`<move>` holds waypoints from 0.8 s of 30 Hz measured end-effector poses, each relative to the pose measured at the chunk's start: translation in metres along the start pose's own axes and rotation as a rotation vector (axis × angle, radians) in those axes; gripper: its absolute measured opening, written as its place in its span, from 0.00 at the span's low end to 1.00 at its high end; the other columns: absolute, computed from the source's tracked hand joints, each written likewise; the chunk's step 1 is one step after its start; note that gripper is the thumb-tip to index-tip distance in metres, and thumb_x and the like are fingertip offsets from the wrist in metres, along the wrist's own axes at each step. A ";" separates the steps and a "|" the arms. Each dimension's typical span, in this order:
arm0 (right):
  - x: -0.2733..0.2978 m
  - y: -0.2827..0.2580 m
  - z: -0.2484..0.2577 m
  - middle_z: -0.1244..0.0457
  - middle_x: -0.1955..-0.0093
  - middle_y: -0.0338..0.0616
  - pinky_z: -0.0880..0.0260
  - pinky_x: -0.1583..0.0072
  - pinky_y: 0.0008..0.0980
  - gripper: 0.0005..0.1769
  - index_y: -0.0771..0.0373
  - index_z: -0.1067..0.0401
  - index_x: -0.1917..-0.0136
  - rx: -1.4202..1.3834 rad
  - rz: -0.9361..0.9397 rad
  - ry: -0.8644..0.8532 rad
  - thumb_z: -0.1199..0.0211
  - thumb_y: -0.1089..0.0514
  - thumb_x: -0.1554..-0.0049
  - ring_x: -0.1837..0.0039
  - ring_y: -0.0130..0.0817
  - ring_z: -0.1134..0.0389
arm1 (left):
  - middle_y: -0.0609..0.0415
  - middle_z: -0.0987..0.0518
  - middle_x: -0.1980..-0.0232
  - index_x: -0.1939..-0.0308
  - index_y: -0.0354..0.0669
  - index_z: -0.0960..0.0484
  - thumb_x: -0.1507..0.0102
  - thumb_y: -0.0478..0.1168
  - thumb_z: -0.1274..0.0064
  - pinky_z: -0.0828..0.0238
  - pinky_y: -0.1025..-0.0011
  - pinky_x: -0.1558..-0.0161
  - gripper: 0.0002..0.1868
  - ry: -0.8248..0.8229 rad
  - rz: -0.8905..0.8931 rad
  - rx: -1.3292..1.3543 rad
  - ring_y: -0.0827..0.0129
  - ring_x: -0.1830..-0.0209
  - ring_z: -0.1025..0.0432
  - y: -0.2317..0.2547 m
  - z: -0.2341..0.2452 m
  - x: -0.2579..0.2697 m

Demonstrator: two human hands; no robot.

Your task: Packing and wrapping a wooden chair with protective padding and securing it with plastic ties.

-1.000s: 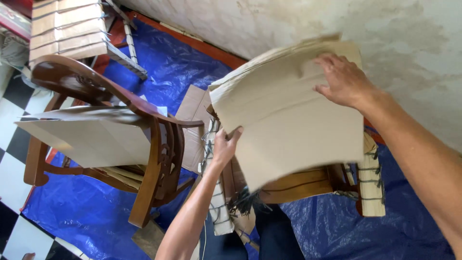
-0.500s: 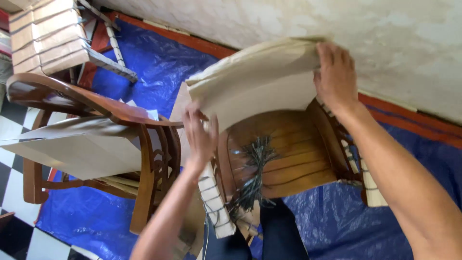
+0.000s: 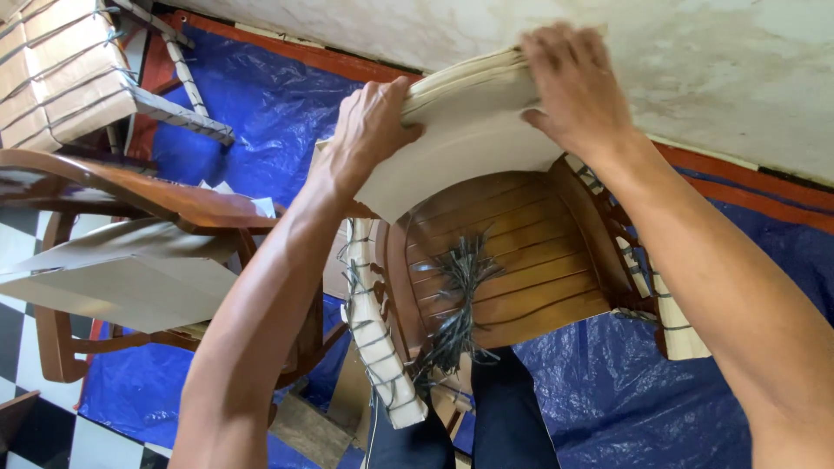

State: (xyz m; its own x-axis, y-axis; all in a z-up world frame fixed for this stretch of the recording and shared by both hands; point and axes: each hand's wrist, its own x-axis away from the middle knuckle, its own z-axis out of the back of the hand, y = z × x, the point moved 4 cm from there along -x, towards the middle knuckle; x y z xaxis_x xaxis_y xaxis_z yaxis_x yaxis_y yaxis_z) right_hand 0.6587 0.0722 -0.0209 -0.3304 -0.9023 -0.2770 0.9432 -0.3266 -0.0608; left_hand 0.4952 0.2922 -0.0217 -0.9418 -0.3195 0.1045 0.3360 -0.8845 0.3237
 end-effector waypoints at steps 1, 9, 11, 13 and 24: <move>-0.002 0.004 -0.012 0.44 0.29 0.60 0.42 0.27 0.53 0.54 0.69 0.44 0.24 -0.003 -0.003 -0.004 0.23 0.44 0.54 0.27 0.56 0.42 | 0.39 0.17 0.62 0.45 0.35 0.23 0.46 0.48 0.29 0.22 0.57 0.63 0.32 -0.006 0.001 0.001 0.49 0.66 0.20 0.004 0.004 0.002; -0.020 0.013 -0.032 0.34 0.43 0.52 0.31 0.37 0.51 0.35 0.62 0.36 0.35 -0.216 -0.168 -0.358 0.23 0.45 0.46 0.38 0.51 0.32 | 0.41 0.17 0.64 0.62 0.38 0.29 0.48 0.49 0.26 0.26 0.51 0.62 0.28 0.174 0.036 -0.018 0.45 0.63 0.21 0.013 0.008 0.021; -0.013 0.011 -0.039 0.35 0.41 0.53 0.33 0.35 0.52 0.35 0.63 0.36 0.34 -0.220 -0.171 -0.336 0.23 0.46 0.46 0.36 0.52 0.33 | 0.42 0.17 0.62 0.60 0.39 0.28 0.48 0.48 0.26 0.26 0.52 0.63 0.27 0.192 0.010 -0.001 0.45 0.62 0.21 0.016 0.014 0.023; -0.005 0.006 -0.034 0.36 0.39 0.54 0.35 0.34 0.52 0.36 0.64 0.36 0.33 -0.223 -0.180 -0.310 0.23 0.47 0.46 0.35 0.52 0.35 | 0.43 0.17 0.60 0.59 0.39 0.28 0.48 0.48 0.26 0.26 0.52 0.63 0.27 0.208 -0.021 0.015 0.45 0.62 0.21 0.020 0.017 0.024; 0.403 -0.100 -0.116 0.42 0.32 0.63 0.43 0.27 0.47 0.24 0.76 0.42 0.31 -0.552 -1.320 0.151 0.37 0.61 0.33 0.30 0.52 0.42 | 0.43 0.17 0.60 0.60 0.38 0.28 0.47 0.49 0.27 0.26 0.51 0.62 0.27 0.170 0.044 -0.012 0.44 0.59 0.22 0.018 0.009 0.023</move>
State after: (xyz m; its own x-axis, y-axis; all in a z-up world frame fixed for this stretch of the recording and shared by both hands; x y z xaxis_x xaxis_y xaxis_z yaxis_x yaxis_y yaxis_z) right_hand 0.4350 -0.2261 -0.2376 -0.9838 0.0177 0.1785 -0.1389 -0.7048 -0.6957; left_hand 0.4799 0.2720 -0.0045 -0.9109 -0.4103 -0.0429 0.3781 -0.8719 0.3111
